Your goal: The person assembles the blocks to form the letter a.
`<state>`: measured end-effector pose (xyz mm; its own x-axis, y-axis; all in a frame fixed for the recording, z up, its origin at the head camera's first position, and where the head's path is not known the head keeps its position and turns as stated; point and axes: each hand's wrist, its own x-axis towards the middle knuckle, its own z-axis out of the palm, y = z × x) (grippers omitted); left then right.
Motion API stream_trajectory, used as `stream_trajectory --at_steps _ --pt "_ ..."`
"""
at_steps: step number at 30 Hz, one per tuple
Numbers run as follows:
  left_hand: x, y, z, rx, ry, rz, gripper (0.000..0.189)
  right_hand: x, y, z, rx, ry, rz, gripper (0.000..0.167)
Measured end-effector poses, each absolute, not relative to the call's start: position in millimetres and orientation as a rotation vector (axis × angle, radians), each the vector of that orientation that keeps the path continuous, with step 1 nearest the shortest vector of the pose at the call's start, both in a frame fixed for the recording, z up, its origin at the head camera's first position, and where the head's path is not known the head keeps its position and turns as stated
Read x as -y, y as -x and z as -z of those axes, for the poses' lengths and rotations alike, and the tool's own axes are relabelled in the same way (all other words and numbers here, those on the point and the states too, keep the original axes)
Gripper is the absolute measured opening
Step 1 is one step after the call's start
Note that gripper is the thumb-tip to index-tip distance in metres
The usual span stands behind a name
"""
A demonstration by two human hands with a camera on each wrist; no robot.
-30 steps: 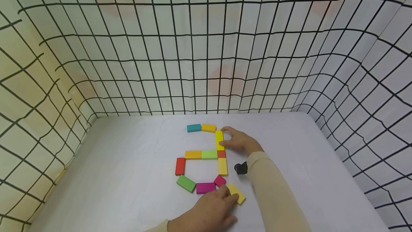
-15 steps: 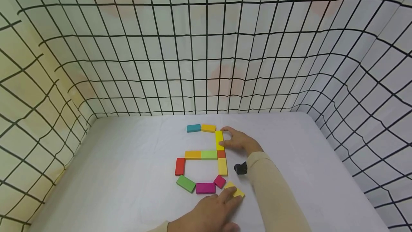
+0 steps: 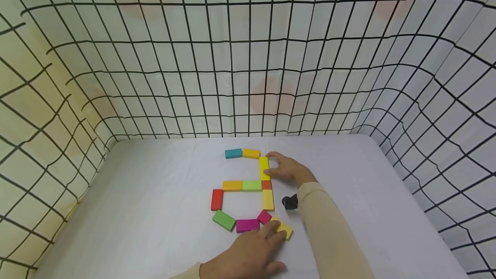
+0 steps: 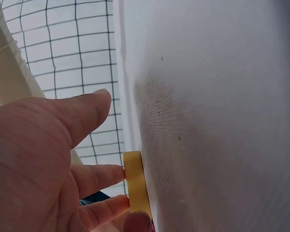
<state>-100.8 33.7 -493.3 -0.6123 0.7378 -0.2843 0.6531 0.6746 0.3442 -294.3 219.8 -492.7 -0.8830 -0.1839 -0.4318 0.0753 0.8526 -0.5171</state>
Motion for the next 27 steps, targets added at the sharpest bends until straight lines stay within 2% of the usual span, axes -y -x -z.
stream_trajectory --at_steps 11,16,27 --pt "-31.8 102.3 492.5 -2.518 -1.059 -0.3 0.07 -220.0 295.5 491.3 -2.549 0.1 0.739 0.073" --pt "-18.9 113.4 486.1 -2.636 -1.046 -0.375 0.067 -221.3 295.1 490.4 -2.55 0.132 0.74 0.072" --pt "53.2 163.4 465.5 -2.843 -0.643 -0.735 0.064 -221.7 296.6 496.2 -2.538 0.072 0.733 0.073"
